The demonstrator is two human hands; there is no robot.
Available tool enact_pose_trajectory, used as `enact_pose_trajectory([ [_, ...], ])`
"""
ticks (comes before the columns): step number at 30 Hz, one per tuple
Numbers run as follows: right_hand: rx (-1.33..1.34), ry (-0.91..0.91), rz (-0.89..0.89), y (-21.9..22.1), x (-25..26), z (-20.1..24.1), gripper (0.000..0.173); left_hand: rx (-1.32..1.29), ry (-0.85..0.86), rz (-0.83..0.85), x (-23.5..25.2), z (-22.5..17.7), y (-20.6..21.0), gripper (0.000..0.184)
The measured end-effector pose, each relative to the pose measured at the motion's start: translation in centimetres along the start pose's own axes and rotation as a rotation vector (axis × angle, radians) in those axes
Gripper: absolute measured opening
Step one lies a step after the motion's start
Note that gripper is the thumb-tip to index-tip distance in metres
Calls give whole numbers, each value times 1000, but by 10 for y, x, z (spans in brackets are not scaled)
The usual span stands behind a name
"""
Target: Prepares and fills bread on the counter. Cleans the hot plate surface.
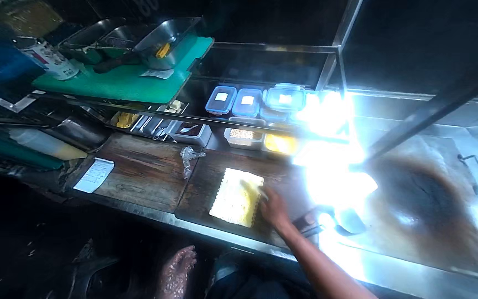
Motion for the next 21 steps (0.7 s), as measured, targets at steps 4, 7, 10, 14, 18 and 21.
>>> enact_pose_trajectory([
  [4, -319, -155, 106, 9, -22, 1, 44, 209, 128, 98, 2, -5, -9, 29],
  [7, -137, -64, 124, 1, -21, 7, 41, 56, 46, 14, 2, -9, -14, 31],
  [10, -233, -36, -51, -3, 14, 4, 41, 66, -38, 40, 2, 5, -12, 32],
  [14, -71, -71, 203, 4, -8, 1, 40, 175, 65, 127, 3, 0, -18, 32],
  [18, 815, 322, 187, 1, 9, -10, 30, 48, -95, 71, 2, 17, -10, 31],
  [21, 559, 369, -59, -16, 1, -11, 30, 134, 22, 166, 8, 19, -11, 31],
])
Point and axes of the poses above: each hand's wrist, its own x-axis towards the middle knuckle, its own y-axis out of the palm, z = x × y, the point moved 2 cm from there along x, towards the middle knuckle, and after that the axes turned 5 degrees about y, right-handed, at the moved point
